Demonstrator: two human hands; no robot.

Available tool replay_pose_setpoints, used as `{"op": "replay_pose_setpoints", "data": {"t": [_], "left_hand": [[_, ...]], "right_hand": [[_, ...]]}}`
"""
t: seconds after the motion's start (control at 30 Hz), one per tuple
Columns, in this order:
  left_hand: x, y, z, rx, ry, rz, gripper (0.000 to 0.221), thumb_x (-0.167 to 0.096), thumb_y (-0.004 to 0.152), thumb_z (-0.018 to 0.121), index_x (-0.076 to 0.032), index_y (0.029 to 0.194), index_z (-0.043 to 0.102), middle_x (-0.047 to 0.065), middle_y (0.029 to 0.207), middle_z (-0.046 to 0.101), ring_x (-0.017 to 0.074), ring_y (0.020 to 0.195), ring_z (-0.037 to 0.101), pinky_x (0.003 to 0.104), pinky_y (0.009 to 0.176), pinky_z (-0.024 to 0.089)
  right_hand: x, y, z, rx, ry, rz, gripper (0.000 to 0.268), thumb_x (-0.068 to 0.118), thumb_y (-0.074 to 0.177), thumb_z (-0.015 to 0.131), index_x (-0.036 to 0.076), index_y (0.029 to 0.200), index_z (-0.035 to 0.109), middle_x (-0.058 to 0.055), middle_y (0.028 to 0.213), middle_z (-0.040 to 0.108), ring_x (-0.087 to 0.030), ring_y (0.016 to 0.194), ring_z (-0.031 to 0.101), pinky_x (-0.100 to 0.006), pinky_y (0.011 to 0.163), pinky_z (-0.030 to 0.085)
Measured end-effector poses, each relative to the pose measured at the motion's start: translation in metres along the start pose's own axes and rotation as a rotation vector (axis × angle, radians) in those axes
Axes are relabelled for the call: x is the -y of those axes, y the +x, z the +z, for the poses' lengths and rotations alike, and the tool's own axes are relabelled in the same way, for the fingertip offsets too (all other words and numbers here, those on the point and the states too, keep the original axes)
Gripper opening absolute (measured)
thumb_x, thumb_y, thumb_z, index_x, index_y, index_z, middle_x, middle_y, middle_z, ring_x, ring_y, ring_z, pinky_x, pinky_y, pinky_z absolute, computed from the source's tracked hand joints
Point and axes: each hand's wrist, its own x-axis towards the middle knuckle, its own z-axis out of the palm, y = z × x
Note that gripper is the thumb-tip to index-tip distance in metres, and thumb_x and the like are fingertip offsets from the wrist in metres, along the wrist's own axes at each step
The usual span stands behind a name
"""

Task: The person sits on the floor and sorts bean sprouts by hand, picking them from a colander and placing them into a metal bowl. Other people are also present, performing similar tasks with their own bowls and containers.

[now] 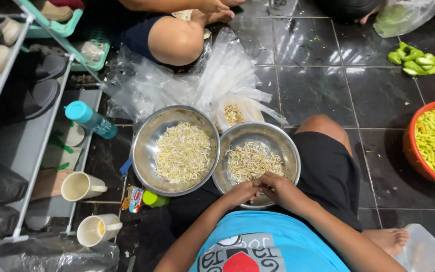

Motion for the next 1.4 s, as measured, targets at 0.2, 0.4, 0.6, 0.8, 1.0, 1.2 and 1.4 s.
{"op": "replay_pose_setpoints", "data": {"t": [0.2,0.4,0.6,0.8,1.0,1.2,1.4], "left_hand": [[-0.01,-0.008,0.003,0.002,0.042,0.01,0.024,-0.02,0.094,0.05,-0.007,0.081,0.065,0.005,0.062,0.051,0.015,0.064,0.055,0.028,0.068,0.051],[0.022,0.013,-0.005,0.053,0.058,0.055,0.03,-0.029,0.101,0.051,-0.009,0.088,0.068,0.007,0.068,0.061,0.0177,0.068,0.062,0.033,0.071,0.055],[0.05,0.037,-0.01,0.004,0.228,0.092,0.03,-0.028,0.1,0.053,-0.004,0.11,0.069,0.013,0.073,0.068,0.0234,0.073,0.07,0.041,0.078,0.056],[0.052,0.032,-0.011,-0.042,0.272,0.005,0.04,-0.046,0.095,0.058,-0.01,0.098,0.075,0.01,0.08,0.072,0.0256,0.082,0.071,0.042,0.082,0.058],[0.054,0.044,-0.01,0.043,0.198,0.052,0.043,-0.029,0.102,0.049,0.002,0.128,0.064,0.013,0.087,0.067,0.0261,0.081,0.068,0.042,0.079,0.056],[0.048,0.034,-0.01,0.043,0.172,0.168,0.026,-0.026,0.098,0.049,-0.012,0.091,0.069,0.01,0.069,0.066,0.0225,0.068,0.069,0.036,0.07,0.059],[0.038,0.025,-0.009,-0.012,0.207,0.103,0.023,-0.029,0.095,0.052,-0.016,0.094,0.072,0.01,0.066,0.068,0.0214,0.069,0.07,0.036,0.072,0.058]], "right_hand": [[0.015,0.003,-0.01,0.051,0.023,0.073,0.009,0.008,0.09,0.073,0.01,0.097,0.067,-0.007,0.09,0.071,-0.03,0.091,0.078,-0.037,0.077,0.064],[0.041,0.008,-0.039,0.093,0.109,0.047,0.016,0.002,0.088,0.066,0.003,0.103,0.071,-0.023,0.094,0.075,-0.041,0.092,0.074,-0.051,0.082,0.058],[0.098,0.022,-0.09,-0.437,0.16,-0.252,0.008,0.001,0.095,0.075,0.005,0.102,0.076,-0.009,0.099,0.073,-0.026,0.096,0.07,-0.037,0.095,0.054],[0.183,0.086,-0.058,-0.339,0.265,-0.767,0.026,-0.012,0.1,0.059,-0.001,0.118,0.074,-0.017,0.126,0.07,-0.037,0.121,0.068,-0.048,0.105,0.055],[0.103,0.081,-0.061,-0.315,0.093,-0.49,0.024,-0.014,0.094,0.065,0.0,0.111,0.075,-0.02,0.105,0.074,-0.041,0.098,0.072,-0.047,0.085,0.059],[-0.004,0.07,-0.044,-0.189,-0.535,-0.215,0.016,-0.002,0.083,0.075,0.001,0.099,0.071,-0.015,0.089,0.072,-0.037,0.088,0.071,-0.047,0.076,0.059],[-0.08,0.079,-0.014,-0.203,-0.94,-0.288,0.009,0.018,0.095,0.069,0.017,0.102,0.065,-0.001,0.098,0.065,-0.023,0.098,0.063,-0.03,0.078,0.056]]}}
